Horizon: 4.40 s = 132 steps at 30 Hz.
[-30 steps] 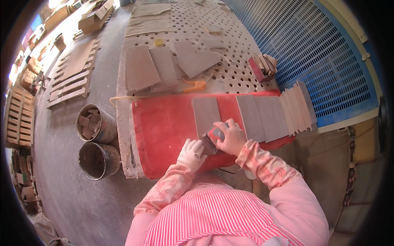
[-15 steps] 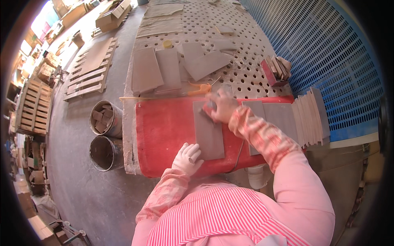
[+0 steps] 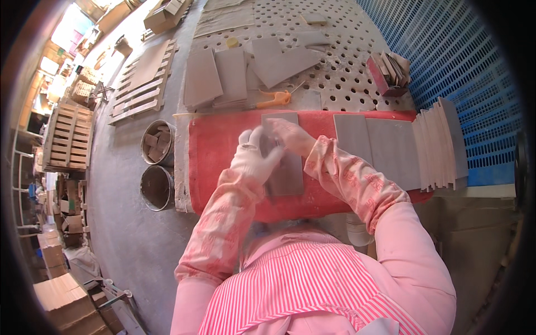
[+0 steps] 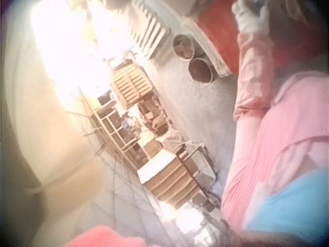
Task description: The person sands the edges of rectangular ceramic tiles on a red workbench using a handheld sanding block. They repeatedly flip and reposition each tile to smooth all edges, then place the finished tiles into a stack on the right side of the bench.
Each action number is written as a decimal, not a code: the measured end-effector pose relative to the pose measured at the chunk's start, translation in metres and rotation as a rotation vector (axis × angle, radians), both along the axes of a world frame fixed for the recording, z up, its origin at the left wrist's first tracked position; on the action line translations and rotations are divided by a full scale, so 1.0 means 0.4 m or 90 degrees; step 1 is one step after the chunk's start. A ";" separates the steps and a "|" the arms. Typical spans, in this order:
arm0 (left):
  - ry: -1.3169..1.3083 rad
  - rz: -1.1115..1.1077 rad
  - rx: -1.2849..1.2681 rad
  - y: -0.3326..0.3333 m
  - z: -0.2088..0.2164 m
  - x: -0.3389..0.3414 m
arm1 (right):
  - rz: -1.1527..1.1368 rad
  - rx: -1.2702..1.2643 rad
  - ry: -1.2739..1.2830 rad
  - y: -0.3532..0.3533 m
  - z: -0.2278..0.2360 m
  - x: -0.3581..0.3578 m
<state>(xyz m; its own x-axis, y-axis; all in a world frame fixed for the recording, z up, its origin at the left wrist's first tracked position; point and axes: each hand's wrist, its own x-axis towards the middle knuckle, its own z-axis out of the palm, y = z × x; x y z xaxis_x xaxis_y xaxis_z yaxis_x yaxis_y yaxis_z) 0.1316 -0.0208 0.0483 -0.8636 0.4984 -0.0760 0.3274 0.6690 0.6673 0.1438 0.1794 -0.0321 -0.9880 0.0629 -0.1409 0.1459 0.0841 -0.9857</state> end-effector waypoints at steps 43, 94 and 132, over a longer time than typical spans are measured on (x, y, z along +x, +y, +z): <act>0.143 0.020 -0.254 0.135 0.020 -0.007 | -0.086 0.533 0.193 0.164 -0.187 0.002; -0.166 0.052 0.239 -0.064 -0.164 0.181 | -0.067 0.617 0.038 -0.111 0.176 0.236; 0.132 -0.413 -0.254 0.131 -0.219 -0.345 | 0.142 0.671 -0.021 -0.263 0.254 0.272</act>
